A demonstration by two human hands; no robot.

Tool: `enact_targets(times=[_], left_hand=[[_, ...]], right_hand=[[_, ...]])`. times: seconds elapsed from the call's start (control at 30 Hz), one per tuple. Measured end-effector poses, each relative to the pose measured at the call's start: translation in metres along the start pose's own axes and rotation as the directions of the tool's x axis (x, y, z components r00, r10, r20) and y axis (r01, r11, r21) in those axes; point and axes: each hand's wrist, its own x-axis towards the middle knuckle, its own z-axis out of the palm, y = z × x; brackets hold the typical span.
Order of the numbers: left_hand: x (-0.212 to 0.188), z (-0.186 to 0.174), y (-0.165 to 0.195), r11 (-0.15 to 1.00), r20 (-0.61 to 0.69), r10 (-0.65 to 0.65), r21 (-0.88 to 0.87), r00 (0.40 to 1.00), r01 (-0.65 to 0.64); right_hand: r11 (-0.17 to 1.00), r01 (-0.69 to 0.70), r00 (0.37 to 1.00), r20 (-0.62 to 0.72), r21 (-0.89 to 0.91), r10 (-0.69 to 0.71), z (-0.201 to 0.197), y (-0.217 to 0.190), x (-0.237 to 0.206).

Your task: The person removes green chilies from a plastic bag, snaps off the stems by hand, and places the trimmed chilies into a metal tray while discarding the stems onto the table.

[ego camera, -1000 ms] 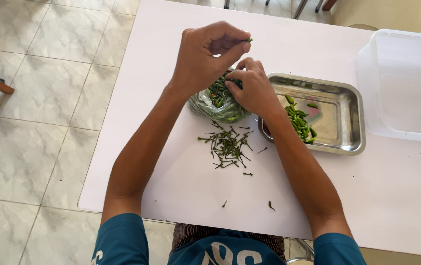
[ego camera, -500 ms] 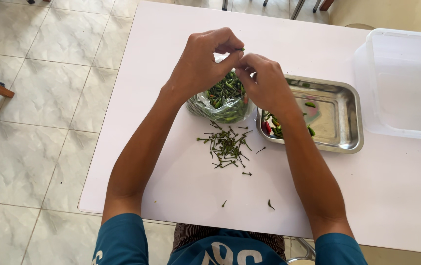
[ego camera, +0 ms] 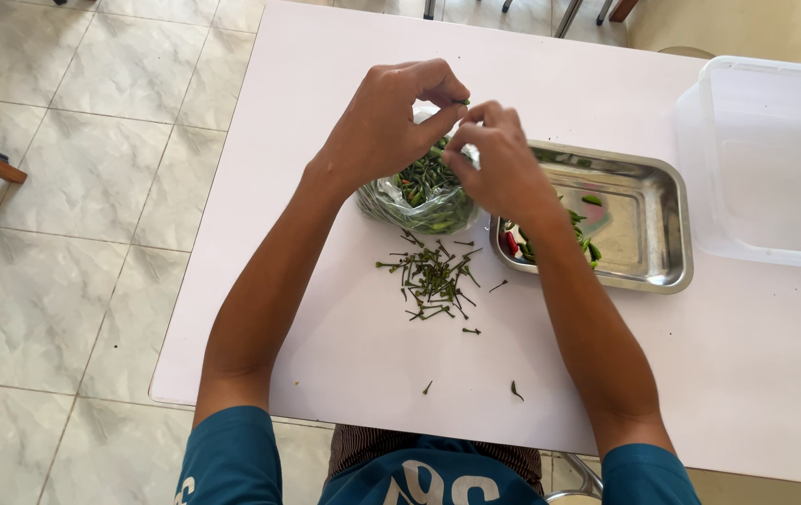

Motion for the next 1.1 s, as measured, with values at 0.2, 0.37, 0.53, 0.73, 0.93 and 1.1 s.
enact_targets(times=[0.2, 0.37, 0.53, 0.73, 0.93, 1.1], left_hand=[[-0.001, 0.000, 0.001, 0.996, 0.043, 0.005, -0.087, 0.999, -0.001], [-0.002, -0.002, 0.007, 0.980, 0.034, -0.012, -0.198, 0.999, 0.019], [-0.004, -0.005, 0.009, 0.918, 0.050, -0.021, -0.395, 0.999, 0.039], [-0.007, -0.004, 0.010, 0.837, 0.096, -0.009, -0.544, 0.995, 0.060], [-0.008, -0.009, 0.010, 0.801, 0.157, 0.030, -0.594, 0.987, 0.070], [-0.009, -0.008, 0.007, 0.778, 0.145, 0.048, -0.626, 0.988, 0.054]], right_hand=[[0.955, 0.066, 0.994, -0.100, 0.289, -0.038, -0.027, -0.003, -0.002], [0.885, 0.060, 0.988, -0.155, 0.462, 0.014, -0.032, -0.006, -0.006], [0.700, 0.074, 0.996, -0.081, 0.711, -0.022, -0.037, -0.004, -0.009], [0.622, 0.027, 0.999, -0.005, 0.782, -0.037, -0.045, -0.002, -0.015], [0.370, -0.078, 0.989, 0.119, 0.926, -0.089, -0.044, 0.006, -0.017], [0.168, -0.123, 0.971, 0.154, 0.978, -0.185, -0.039, 0.014, -0.015]])
